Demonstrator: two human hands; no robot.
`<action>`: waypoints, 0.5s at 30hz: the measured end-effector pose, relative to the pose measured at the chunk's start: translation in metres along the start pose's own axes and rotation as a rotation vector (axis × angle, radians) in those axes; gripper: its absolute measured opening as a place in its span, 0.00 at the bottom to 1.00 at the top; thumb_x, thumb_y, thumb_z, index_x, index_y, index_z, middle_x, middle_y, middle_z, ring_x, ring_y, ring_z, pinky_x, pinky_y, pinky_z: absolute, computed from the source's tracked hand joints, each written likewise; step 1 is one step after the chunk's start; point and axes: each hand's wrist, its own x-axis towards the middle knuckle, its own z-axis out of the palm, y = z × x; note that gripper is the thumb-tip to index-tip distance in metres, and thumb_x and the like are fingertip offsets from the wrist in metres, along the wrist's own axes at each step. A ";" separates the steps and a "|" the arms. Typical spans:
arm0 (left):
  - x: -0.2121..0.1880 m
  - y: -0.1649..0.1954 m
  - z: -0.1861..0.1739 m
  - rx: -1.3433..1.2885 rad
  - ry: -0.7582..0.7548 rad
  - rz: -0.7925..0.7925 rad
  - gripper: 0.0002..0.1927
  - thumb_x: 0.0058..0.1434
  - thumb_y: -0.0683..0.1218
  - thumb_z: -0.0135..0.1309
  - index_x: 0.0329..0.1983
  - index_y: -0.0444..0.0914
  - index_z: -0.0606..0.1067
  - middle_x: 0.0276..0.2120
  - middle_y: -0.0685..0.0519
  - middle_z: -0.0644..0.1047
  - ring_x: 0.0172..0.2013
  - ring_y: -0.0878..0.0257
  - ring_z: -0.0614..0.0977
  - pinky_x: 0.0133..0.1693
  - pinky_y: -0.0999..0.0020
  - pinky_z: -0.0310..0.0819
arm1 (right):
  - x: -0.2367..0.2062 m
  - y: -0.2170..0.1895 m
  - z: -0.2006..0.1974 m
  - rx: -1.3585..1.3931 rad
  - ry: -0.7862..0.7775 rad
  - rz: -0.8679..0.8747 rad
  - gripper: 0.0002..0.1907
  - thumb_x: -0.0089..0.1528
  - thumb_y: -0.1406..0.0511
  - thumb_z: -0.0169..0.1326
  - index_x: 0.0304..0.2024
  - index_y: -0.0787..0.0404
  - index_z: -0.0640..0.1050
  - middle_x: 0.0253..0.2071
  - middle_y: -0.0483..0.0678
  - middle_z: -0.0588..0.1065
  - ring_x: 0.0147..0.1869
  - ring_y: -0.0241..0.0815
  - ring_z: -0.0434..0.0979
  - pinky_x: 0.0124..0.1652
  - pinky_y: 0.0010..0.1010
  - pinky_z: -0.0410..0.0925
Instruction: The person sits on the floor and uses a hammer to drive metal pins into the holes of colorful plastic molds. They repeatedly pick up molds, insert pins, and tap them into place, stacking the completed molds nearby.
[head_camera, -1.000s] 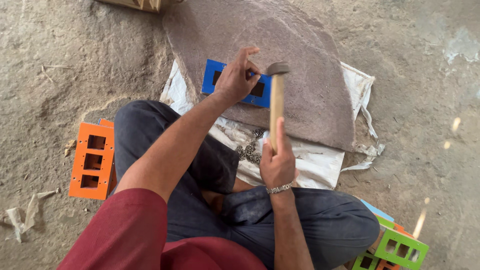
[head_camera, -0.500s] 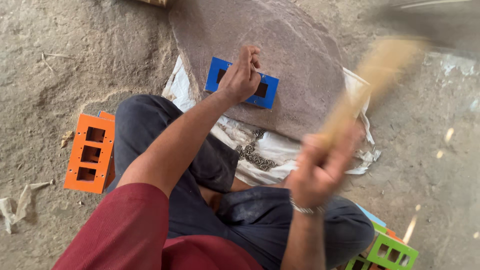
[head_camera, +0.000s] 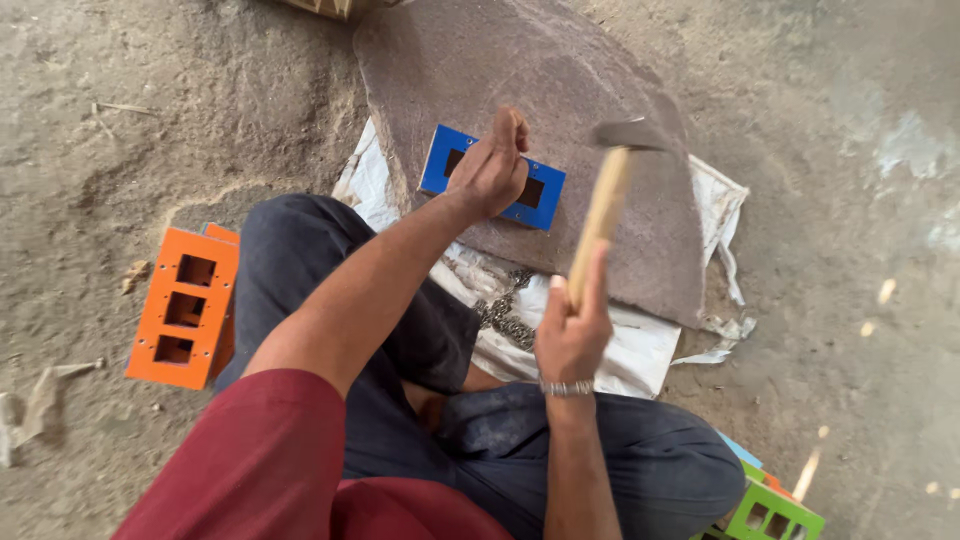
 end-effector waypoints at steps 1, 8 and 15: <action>0.000 0.000 0.000 0.000 0.001 0.000 0.18 0.62 0.36 0.46 0.51 0.40 0.56 0.38 0.43 0.75 0.40 0.38 0.80 0.41 0.45 0.72 | -0.004 0.003 -0.004 -0.004 0.122 -0.208 0.34 0.69 0.70 0.53 0.76 0.61 0.59 0.61 0.72 0.73 0.58 0.58 0.81 0.52 0.43 0.76; 0.001 0.001 0.000 0.023 0.004 -0.001 0.18 0.61 0.36 0.45 0.52 0.41 0.57 0.39 0.43 0.76 0.41 0.38 0.80 0.41 0.45 0.71 | -0.005 0.002 0.019 -0.262 -0.272 0.060 0.34 0.65 0.68 0.56 0.73 0.62 0.64 0.49 0.69 0.77 0.51 0.63 0.79 0.49 0.46 0.72; -0.001 0.000 0.000 0.043 -0.024 0.004 0.17 0.63 0.37 0.45 0.52 0.40 0.56 0.38 0.43 0.75 0.40 0.39 0.80 0.41 0.45 0.71 | -0.016 0.003 0.011 -0.036 0.085 -0.301 0.31 0.70 0.68 0.50 0.74 0.61 0.60 0.60 0.68 0.75 0.59 0.58 0.80 0.52 0.41 0.75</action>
